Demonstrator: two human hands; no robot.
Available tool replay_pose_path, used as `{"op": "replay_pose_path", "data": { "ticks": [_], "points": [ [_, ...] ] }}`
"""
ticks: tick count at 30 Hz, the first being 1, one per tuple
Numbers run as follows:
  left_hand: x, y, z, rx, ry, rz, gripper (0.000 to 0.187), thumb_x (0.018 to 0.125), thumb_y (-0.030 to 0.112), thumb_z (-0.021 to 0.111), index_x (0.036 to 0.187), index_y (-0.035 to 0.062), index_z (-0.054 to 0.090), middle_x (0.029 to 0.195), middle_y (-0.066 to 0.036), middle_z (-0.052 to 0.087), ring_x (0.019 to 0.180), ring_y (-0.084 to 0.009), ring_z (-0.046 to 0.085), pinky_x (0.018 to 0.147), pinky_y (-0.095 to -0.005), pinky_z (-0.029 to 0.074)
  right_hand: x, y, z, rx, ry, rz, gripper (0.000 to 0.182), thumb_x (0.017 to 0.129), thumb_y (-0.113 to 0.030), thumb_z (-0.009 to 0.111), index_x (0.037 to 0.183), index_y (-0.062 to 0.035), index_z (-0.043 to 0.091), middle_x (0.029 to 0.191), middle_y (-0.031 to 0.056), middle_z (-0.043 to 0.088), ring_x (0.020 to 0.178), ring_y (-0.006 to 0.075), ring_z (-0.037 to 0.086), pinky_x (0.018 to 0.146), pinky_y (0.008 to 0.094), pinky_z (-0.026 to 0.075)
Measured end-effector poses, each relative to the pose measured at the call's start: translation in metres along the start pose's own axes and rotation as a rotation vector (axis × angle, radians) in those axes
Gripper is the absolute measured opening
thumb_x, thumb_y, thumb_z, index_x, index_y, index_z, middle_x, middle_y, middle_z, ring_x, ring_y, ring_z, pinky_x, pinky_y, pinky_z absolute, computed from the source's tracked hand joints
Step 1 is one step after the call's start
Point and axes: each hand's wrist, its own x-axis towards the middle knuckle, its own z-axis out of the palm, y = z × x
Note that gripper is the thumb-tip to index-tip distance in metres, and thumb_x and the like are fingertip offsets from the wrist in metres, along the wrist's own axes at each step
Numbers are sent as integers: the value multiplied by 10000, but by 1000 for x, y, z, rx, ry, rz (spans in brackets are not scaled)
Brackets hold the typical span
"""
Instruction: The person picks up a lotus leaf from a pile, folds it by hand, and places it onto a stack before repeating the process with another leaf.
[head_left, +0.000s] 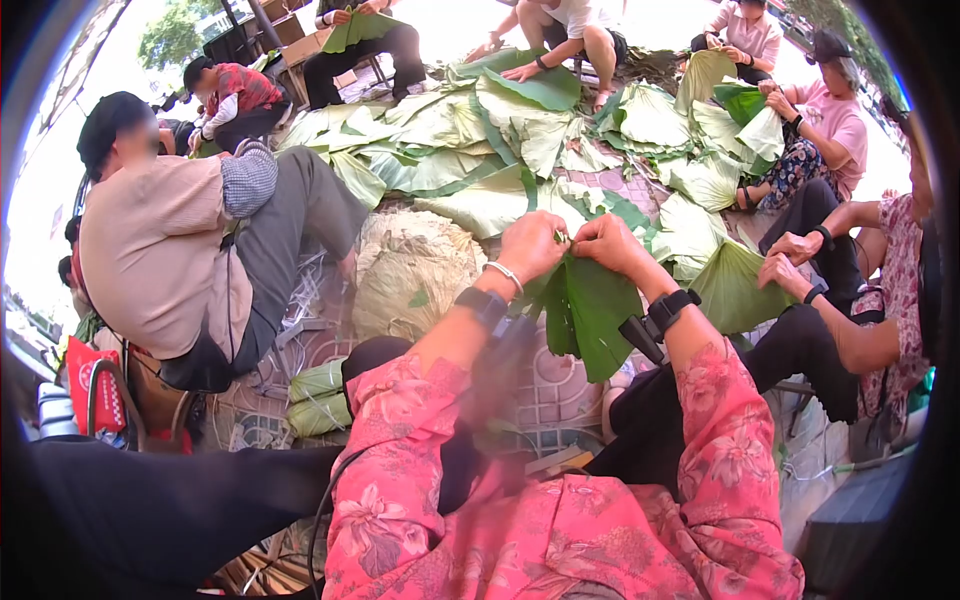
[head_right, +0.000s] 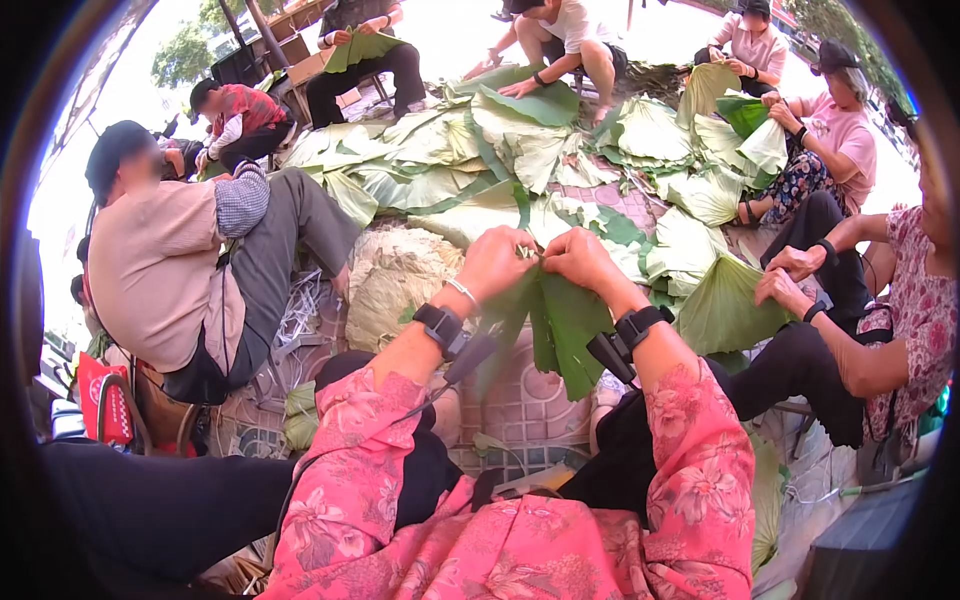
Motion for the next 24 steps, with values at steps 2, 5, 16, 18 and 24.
{"op": "replay_pose_path", "data": {
  "ticks": [2,5,16,18,24],
  "points": [
    [-1,-4,1,-1,1,-1,139,681,175,669,802,110,686,811,-154,626,807,-317,599,715,-389,481,2,8,-3,74,-37,48,109,677,-121,664,747,-47,702,608,61,627,557,121,566,563,282,467],
    [-2,-5,-2,8,-26,-34,151,675,175,671,812,111,681,825,-153,616,832,-318,586,731,-395,472,2,15,-4,133,-67,80,85,702,-79,673,758,-19,694,606,7,620,556,69,533,538,248,450],
    [-8,3,11,627,307,195,202,726,94,569,927,94,593,963,-89,562,1046,-289,487,855,-616,324,-4,-6,-5,108,-18,81,90,698,-83,668,747,-9,686,612,17,623,550,75,539,538,251,456],
    [-10,-3,15,553,142,169,179,723,76,555,898,98,585,902,-89,588,968,-278,535,845,-561,350,-4,-5,-3,134,-27,87,94,693,-87,670,737,-5,684,611,21,624,551,78,543,540,249,456],
    [-7,-23,38,82,-9,-126,88,732,125,560,812,93,570,721,-133,608,765,-312,605,756,-437,439,-6,0,-1,137,-36,76,103,667,-94,662,728,-16,690,604,47,626,548,100,554,548,264,459]
  ]
}}
